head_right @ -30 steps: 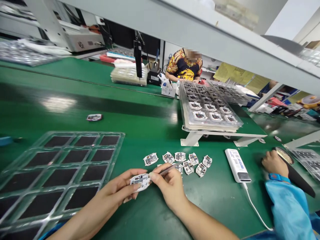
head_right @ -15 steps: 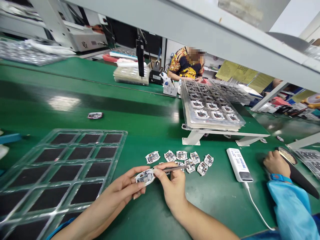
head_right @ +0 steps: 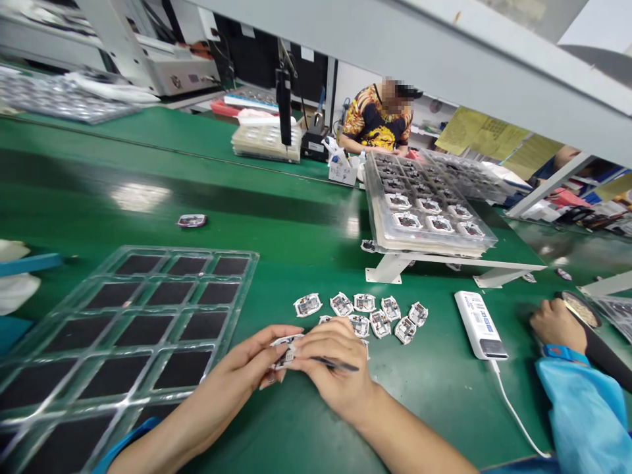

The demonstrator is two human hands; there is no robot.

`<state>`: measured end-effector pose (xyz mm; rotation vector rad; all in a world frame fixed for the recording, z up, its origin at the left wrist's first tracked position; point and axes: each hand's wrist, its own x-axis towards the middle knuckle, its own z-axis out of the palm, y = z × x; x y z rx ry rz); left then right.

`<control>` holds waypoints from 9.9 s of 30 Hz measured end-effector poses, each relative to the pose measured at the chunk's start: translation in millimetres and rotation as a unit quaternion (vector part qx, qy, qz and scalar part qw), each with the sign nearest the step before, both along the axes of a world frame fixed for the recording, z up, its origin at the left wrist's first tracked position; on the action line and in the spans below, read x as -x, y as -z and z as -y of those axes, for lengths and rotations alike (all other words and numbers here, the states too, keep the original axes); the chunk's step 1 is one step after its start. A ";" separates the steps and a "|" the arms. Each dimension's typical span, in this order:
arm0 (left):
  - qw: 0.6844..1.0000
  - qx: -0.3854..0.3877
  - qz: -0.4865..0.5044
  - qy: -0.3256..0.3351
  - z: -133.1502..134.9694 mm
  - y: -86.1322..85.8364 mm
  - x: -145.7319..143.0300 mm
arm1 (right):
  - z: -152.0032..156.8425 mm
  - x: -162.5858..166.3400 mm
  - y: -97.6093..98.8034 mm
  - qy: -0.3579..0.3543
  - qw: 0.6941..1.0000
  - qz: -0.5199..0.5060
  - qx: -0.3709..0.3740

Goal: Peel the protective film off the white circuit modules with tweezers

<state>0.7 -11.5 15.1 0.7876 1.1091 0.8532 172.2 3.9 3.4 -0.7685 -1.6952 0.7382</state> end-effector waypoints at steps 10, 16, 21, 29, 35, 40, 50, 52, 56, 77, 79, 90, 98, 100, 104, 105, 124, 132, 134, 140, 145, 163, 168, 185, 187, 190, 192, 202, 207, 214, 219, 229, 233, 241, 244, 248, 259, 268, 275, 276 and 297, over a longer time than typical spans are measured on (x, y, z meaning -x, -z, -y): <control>0.999 -0.019 -0.031 -0.002 -1.2 -1.5 1.1 | -2.0 2.8 -4.1 0.008 0.956 -0.136 0.261; 1.000 0.012 0.011 -0.013 -2.2 -2.4 0.4 | -0.7 2.2 2.6 0.038 0.957 -0.171 0.232; 0.999 0.024 0.040 -0.016 -0.1 -5.0 -2.0 | 2.2 5.0 5.9 0.043 0.963 -0.165 0.211; 1.000 0.022 0.012 -0.003 -2.4 -2.5 -5.0 | 4.0 9.6 3.4 0.024 0.962 -0.183 0.203; 1.000 0.014 0.013 -0.013 0.6 -0.3 -6.0 | 6.9 10.5 4.9 0.037 0.957 -0.197 0.211; 1.000 0.017 0.017 -0.013 1.7 2.6 -5.1 | 8.1 12.1 7.0 0.026 0.945 -0.228 0.233; 0.997 0.048 0.049 -0.029 -1.7 -5.6 -4.9 | 3.7 6.9 6.9 -0.023 0.976 -0.167 0.135; 0.997 0.050 0.052 -0.026 -2.0 -6.6 -4.1 | 2.4 5.1 6.0 -0.031 0.985 -0.141 0.098; 0.999 0.036 0.037 -0.010 -2.1 -6.3 -1.0 | 0.4 2.3 2.1 -0.039 0.977 -0.152 0.145; 0.981 -0.121 -0.140 0.060 -0.8 -0.2 1.2 | -4.9 1.4 -0.7 0.024 0.931 -0.192 0.310; 0.982 -0.124 -0.131 0.058 -0.5 -1.1 0.5 | -5.2 1.2 -1.9 0.023 0.931 -0.194 0.308; 0.987 -0.112 -0.105 0.045 -0.5 -4.9 -1.7 | -6.7 0.4 -3.8 0.041 0.938 -0.165 0.302; 0.982 -0.132 -0.120 0.054 -0.6 -1.5 -0.7 | -7.2 0.1 -3.6 0.036 0.931 -0.175 0.319; 0.983 -0.131 -0.120 0.052 -0.7 -2.3 -1.1 | -7.6 -0.3 -3.8 0.032 0.931 -0.172 0.320; 0.984 -0.125 -0.115 0.047 -0.7 -4.9 -2.0 | -8.6 -1.0 -4.4 0.029 0.934 -0.158 0.320; 0.985 -0.122 -0.114 0.047 -0.7 -5.3 -2.0 | -8.7 -1.1 -4.5 0.028 0.934 -0.156 0.319; 0.991 -0.076 -0.096 0.057 -1.1 -5.4 -0.3 | -3.4 3.5 -3.2 0.041 0.935 -0.177 0.305; 0.992 -0.074 -0.091 0.050 -2.5 -5.3 0.5 | -4.4 3.1 -4.5 0.033 0.930 -0.182 0.318; 0.992 -0.074 -0.093 0.051 -2.3 -5.2 0.5 | -5.0 3.0 -4.7 0.030 0.928 -0.187 0.322; 0.988 -0.092 -0.107 0.055 -1.3 -2.7 1.7 | -6.5 0.8 -2.7 0.042 0.919 -0.190 0.342; 0.983 -0.124 -0.122 0.065 -0.7 -2.4 2.1 | -7.7 0.5 -1.8 0.045 0.915 -0.192 0.351; 0.979 -0.132 -0.131 0.087 -0.5 -0.4 1.4 | -7.9 0.0 -2.7 0.033 0.921 -0.183 0.344; 0.981 -0.121 -0.129 0.081 0.0 0.0 2.0 | -6.0 1.4 -3.7 0.034 0.925 -0.184 0.331; 0.986 -0.114 -0.112 0.049 -2.3 -4.8 -0.9 | -3.8 2.9 -0.5 0.037 0.922 -0.209 0.323; 0.986 -0.114 -0.110 0.046 -2.1 -4.2 -0.4 | -3.9 2.8 -0.1 0.034 0.920 -0.213 0.327; 0.987 -0.111 -0.110 0.044 -1.2 -3.3 0.2 | -3.7 3.1 0.7 0.036 0.918 -0.218 0.329; 0.987 -0.105 -0.112 0.039 -0.8 -2.8 -0.1 | -3.5 3.3 1.2 0.044 0.919 -0.216 0.326; 0.988 -0.106 -0.108 0.010 -1.9 -5.6 -1.5 | -1.9 4.8 0.2 0.046 0.926 -0.202 0.314; 0.988 -0.103 -0.112 0.016 -1.7 -2.7 1.2 | -2.3 4.4 -1.8 0.041 0.934 -0.194 0.298; 0.985 -0.109 -0.125 0.040 -1.6 -3.1 2.9 | -2.2 2.6 -3.5 0.040 0.937 -0.176 0.300; 0.982 -0.122 -0.137 0.051 -2.0 -2.8 2.9 | -2.0 3.1 -2.0 0.044 0.935 -0.181 0.302; 0.987 -0.100 -0.124 0.033 -2.5 -0.5 2.7 | -1.8 4.2 -0.9 0.031 0.944 -0.171 0.279; 0.988 -0.094 -0.118 0.021 -3.1 -3.6 2.1 | -1.1 5.2 1.9 0.041 0.940 -0.187 0.283; 0.987 -0.104 -0.117 0.031 -2.2 -4.0 1.1 | -0.2 4.9 0.2 0.045 0.942 -0.183 0.277; 0.985 -0.109 -0.123 0.044 -2.2 -4.7 1.7 | -0.2 4.8 -0.4 0.046 0.942 -0.183 0.276; 0.984 -0.108 -0.127 0.059 -1.9 -4.6 2.7 | -0.3 4.9 0.6 0.047 0.941 -0.182 0.280; 0.986 -0.116 -0.117 0.033 -1.4 -0.3 -0.4 | 1.7 5.9 -5.0 0.033 0.943 -0.185 0.275; 0.988 -0.107 -0.108 -0.017 -0.1 -2.1 -5.5 | 9.8 9.3 -3.0 0.033 0.956 -0.173 0.234; 0.997 -0.047 -0.062 -0.025 0.6 7.1 -0.2 | 2.8 1.8 -0.8 0.047 0.970 -0.159 0.180; 0.997 -0.044 -0.056 -0.023 1.1 8.6 0.4 | 2.0 1.5 -0.4 0.042 0.969 -0.157 0.187; 0.998 -0.045 -0.047 0.007 2.2 8.3 -0.2 | 0.1 3.1 -0.5 0.005 0.953 -0.134 0.273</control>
